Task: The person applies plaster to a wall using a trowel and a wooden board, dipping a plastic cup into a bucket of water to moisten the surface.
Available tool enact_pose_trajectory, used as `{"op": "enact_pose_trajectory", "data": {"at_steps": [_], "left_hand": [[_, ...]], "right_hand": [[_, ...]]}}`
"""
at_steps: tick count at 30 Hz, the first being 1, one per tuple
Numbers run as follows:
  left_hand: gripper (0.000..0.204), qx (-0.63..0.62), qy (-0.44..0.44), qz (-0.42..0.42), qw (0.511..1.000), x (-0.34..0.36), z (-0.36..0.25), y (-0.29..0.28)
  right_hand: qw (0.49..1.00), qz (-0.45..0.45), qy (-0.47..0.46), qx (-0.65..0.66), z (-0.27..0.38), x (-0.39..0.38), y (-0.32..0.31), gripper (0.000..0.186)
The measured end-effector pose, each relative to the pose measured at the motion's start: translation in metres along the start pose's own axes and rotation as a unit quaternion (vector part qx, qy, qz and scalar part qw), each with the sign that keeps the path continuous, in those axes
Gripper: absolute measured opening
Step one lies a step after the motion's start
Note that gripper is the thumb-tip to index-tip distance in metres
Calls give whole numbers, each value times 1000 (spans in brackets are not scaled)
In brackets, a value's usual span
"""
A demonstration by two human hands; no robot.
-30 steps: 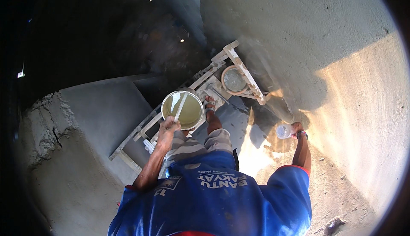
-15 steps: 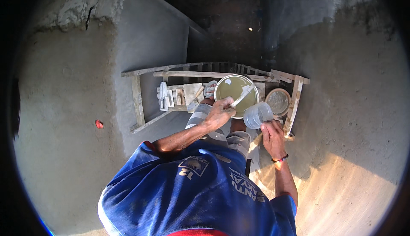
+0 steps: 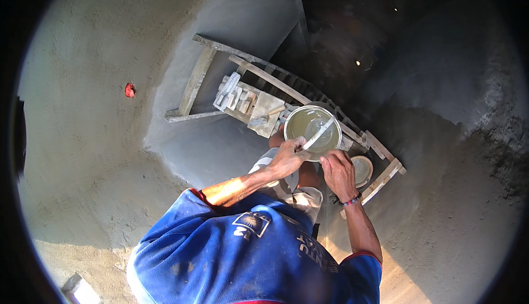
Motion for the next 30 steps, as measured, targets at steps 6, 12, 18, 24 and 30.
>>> {"op": "enact_pose_trajectory", "data": {"at_steps": [6, 12, 18, 24, 30], "left_hand": [[8, -93, -79, -143, 982, 20, 80, -70], [4, -139, -116, -268, 946, 25, 169, -157], [4, -188, -137, -376, 897, 19, 276, -220], [4, -209, -141, -459, 852, -3, 339, -268], [7, -260, -119, -542, 791, -46, 387, -281]], "right_hand": [[975, 134, 176, 1, -82, -6, 91, 30], [920, 300, 252, 9, -158, 21, 224, 49], [911, 385, 137, -52, -167, 88, 340, 54], [914, 384, 4, -126, -191, 142, 495, 50], [906, 317, -183, -211, -148, 200, 622, 38]]}}
Point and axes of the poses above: each hand's wrist, its own x-axis towards the middle knuckle, its own y-axis out of the palm, z = x × y, the point moved 7 cm from there along x, towards the middle knuckle, and after that the axes turned 10 degrees about -x, right-handed, at the moved point
